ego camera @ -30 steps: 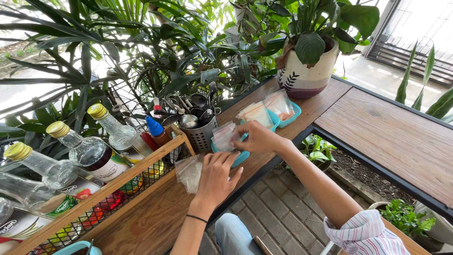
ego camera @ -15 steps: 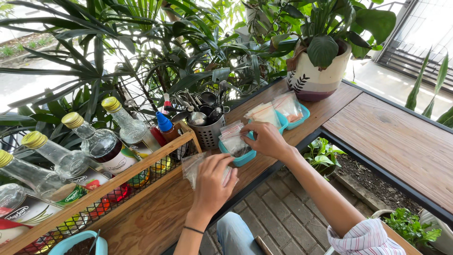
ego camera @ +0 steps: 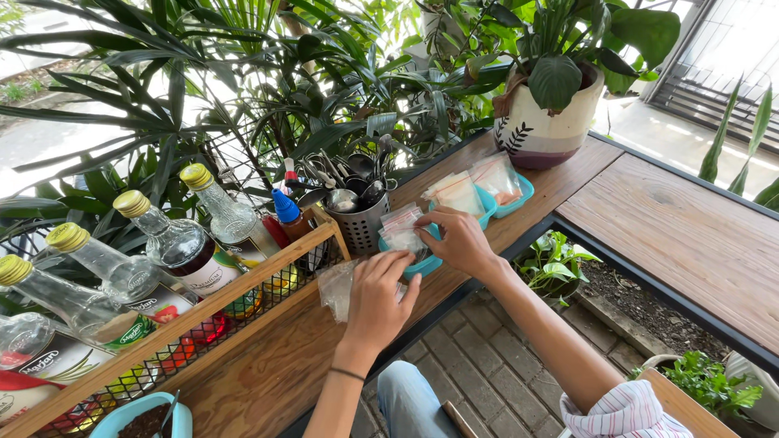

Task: The person scoops coffee grounds from a blue container into a small clear plastic bag using a spoon, and then presses the bag closed by hand.

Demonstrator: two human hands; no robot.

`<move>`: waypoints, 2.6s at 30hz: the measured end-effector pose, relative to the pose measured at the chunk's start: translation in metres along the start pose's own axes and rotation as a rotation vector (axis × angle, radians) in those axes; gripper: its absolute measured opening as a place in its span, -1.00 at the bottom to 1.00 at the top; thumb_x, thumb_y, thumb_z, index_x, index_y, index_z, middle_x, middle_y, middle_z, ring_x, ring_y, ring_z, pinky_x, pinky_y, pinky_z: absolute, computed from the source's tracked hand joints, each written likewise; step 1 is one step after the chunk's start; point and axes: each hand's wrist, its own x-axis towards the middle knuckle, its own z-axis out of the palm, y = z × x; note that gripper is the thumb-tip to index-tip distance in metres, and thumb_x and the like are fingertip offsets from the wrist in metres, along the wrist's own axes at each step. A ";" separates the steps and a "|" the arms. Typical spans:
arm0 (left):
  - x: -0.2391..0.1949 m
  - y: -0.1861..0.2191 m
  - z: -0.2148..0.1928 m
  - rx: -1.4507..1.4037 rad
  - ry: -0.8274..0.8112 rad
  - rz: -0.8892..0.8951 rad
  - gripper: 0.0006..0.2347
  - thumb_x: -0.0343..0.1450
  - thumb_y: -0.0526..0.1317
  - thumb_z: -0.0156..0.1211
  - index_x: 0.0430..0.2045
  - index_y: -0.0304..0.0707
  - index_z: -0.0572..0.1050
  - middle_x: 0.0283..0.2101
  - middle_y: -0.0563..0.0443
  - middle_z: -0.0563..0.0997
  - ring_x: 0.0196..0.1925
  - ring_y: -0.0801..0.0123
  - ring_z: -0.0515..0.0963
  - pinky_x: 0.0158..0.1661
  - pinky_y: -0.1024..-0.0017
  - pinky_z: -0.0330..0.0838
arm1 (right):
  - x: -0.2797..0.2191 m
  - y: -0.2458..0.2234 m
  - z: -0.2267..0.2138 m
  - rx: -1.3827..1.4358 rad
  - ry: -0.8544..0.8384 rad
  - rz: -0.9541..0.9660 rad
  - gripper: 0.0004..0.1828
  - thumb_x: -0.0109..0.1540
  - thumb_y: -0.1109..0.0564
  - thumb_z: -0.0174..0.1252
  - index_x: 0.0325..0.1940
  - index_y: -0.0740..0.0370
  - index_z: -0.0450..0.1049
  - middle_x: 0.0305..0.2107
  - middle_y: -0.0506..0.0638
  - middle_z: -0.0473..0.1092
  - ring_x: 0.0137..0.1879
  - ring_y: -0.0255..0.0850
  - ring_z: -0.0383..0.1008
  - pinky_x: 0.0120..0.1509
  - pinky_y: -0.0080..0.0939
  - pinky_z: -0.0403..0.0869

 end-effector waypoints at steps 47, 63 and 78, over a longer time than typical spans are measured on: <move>-0.131 -0.026 -0.137 -0.348 0.461 -0.503 -0.88 0.41 -0.24 0.23 -0.27 -0.23 0.64 -0.19 0.01 0.76 -0.13 0.40 0.76 -0.12 0.49 0.64 | -0.084 -0.202 0.079 0.598 -0.090 0.247 -0.78 0.28 0.14 0.14 -0.13 0.21 0.66 -0.38 -0.02 0.63 -0.33 -0.36 0.56 -0.42 -0.41 0.34; -0.236 -0.059 -0.159 0.349 0.411 -0.187 -0.79 0.41 -0.43 0.29 -0.10 -0.27 0.64 -0.04 -0.03 0.69 -0.05 0.22 0.67 -0.07 0.30 0.51 | -0.087 -0.244 0.180 1.177 -0.473 0.800 -0.67 0.27 0.05 0.26 -0.27 0.46 0.58 -0.41 0.18 0.56 -0.40 -0.24 0.54 -0.44 -0.22 0.61; -0.202 -0.035 -0.170 0.158 0.416 -0.393 -0.78 0.39 -0.14 0.24 -0.16 -0.18 0.65 -0.16 0.04 0.65 -0.08 0.25 0.63 -0.15 0.31 0.52 | -0.115 -0.230 0.198 1.048 -0.306 0.570 -0.81 0.19 0.36 0.30 -0.16 0.57 0.59 -0.51 0.25 0.54 -0.56 -0.16 0.57 -0.42 -0.13 0.67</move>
